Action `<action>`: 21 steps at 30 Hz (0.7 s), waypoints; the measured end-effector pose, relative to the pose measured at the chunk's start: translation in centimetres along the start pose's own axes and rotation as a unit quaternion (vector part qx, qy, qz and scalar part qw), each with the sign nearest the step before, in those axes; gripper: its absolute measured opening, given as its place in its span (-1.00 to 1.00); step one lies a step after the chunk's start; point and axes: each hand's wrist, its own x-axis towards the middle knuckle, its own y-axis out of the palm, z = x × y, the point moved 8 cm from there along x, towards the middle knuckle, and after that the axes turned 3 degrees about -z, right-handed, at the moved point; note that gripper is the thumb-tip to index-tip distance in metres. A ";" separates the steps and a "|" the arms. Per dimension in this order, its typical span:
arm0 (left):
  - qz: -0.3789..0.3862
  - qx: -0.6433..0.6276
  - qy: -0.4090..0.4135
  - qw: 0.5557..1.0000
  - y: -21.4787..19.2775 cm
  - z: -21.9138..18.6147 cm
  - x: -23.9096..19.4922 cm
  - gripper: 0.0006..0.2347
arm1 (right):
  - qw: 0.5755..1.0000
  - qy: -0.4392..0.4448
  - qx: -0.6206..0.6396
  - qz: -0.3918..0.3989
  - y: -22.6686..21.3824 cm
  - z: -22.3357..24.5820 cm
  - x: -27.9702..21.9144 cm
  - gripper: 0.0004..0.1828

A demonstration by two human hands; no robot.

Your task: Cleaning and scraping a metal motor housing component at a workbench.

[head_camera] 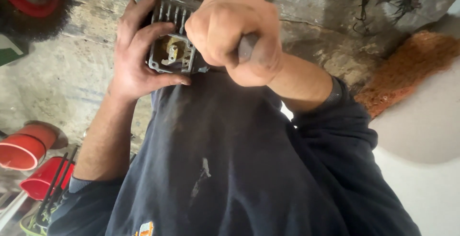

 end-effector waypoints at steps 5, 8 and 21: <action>-0.005 0.018 0.021 1.000 0.4 -1.0 0.5 -0.21 | 0.998 -0.007 -0.025 -0.064 -1.2 0.3 -0.4 -0.31; -0.013 0.019 0.004 1.000 0.5 -1.3 0.3 -0.21 | 0.995 -0.050 -0.078 -0.041 -0.5 1.2 0.0 -0.29; -0.021 0.037 0.022 0.999 0.6 -1.7 0.2 -0.24 | 0.998 -0.040 -0.045 0.014 -0.7 3.2 -1.4 -0.41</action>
